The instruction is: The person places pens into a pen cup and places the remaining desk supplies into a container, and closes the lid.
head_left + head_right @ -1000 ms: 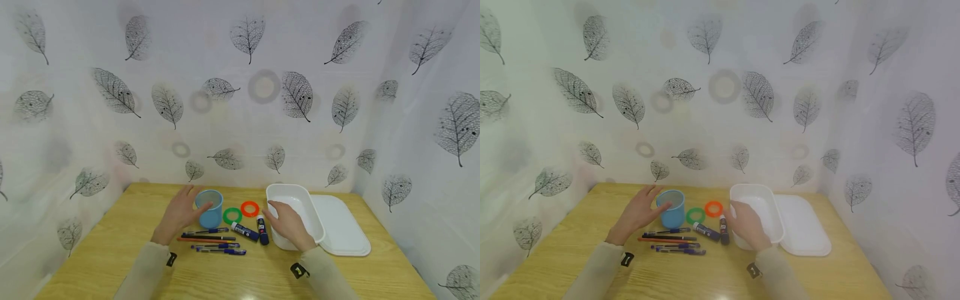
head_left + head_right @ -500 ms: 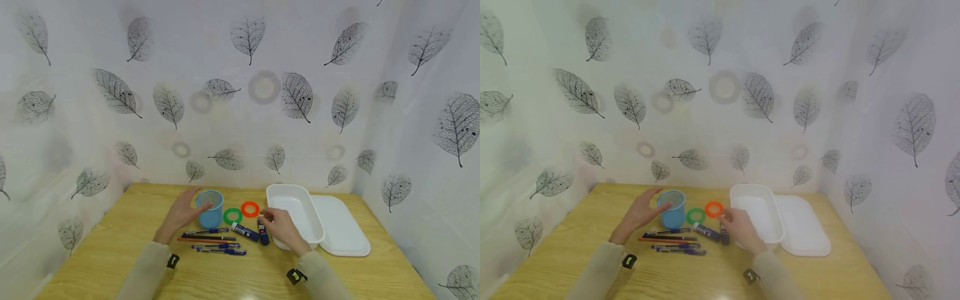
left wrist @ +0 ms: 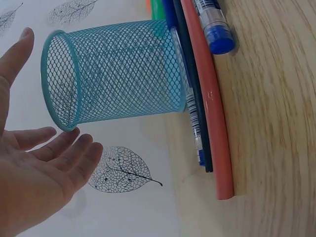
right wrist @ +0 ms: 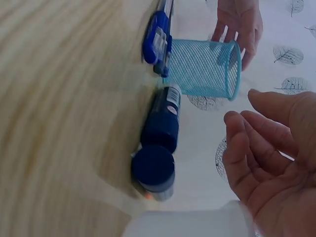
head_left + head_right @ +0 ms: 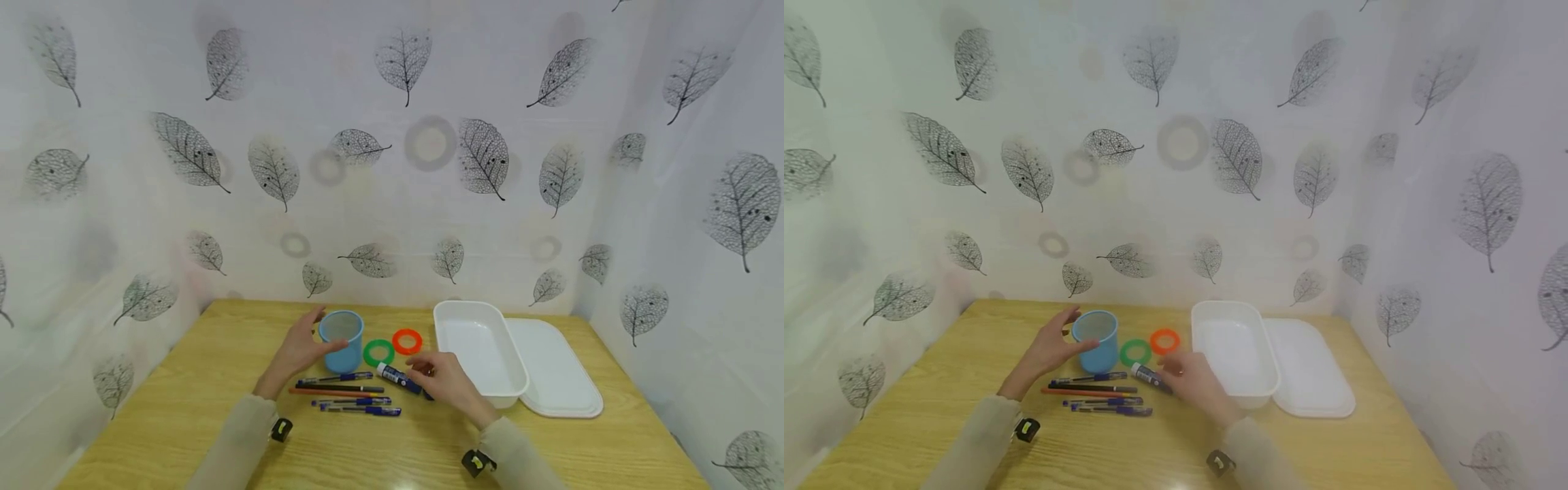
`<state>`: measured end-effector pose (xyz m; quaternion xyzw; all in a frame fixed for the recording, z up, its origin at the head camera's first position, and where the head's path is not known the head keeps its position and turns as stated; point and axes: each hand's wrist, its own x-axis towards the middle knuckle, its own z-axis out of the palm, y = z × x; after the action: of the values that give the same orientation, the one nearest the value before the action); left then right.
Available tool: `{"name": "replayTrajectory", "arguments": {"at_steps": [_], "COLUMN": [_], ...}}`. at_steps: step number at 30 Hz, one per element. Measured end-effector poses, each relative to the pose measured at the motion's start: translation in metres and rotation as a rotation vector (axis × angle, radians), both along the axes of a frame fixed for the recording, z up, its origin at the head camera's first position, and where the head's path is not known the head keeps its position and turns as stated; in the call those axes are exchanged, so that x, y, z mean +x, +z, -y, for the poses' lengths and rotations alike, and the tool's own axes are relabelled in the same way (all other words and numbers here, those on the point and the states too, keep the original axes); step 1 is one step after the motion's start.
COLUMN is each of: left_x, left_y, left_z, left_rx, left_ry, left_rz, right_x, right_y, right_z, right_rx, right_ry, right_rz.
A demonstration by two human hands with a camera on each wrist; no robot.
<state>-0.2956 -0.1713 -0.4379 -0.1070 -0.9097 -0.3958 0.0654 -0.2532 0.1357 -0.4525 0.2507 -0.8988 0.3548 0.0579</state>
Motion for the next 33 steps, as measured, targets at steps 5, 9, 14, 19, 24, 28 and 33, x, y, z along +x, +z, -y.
{"name": "replayTrajectory", "arguments": {"at_steps": [5, 9, 14, 19, 24, 28, 33], "left_x": [-0.004, -0.009, -0.012, -0.015, -0.016, -0.015, -0.015], "left_y": [-0.004, -0.008, -0.011, -0.014, -0.016, -0.016, -0.018], "left_z": [0.001, 0.004, 0.007, 0.010, 0.012, 0.014, 0.016], "left_rx": [0.057, 0.101, 0.149, 0.142, 0.158, 0.203, 0.224], "left_ry": [-0.033, -0.056, -0.086, -0.091, -0.106, -0.123, -0.136], "left_rz": [-0.003, 0.023, 0.060, 0.078, 0.082, 0.104, 0.118], "right_x": [0.003, 0.003, 0.006, 0.010, 0.010, 0.009, 0.008], "right_y": [-0.004, -0.008, -0.013, -0.014, -0.019, -0.026, -0.030], "right_z": [0.005, 0.008, 0.010, 0.011, 0.011, 0.012, 0.012], "right_rx": [-0.039, -0.070, -0.118, -0.196, -0.154, -0.135, -0.130], "right_ry": [0.060, 0.104, 0.124, 0.119, 0.111, 0.112, 0.141], "right_rz": [0.056, 0.071, 0.210, 0.364, 0.368, 0.394, 0.430]}}
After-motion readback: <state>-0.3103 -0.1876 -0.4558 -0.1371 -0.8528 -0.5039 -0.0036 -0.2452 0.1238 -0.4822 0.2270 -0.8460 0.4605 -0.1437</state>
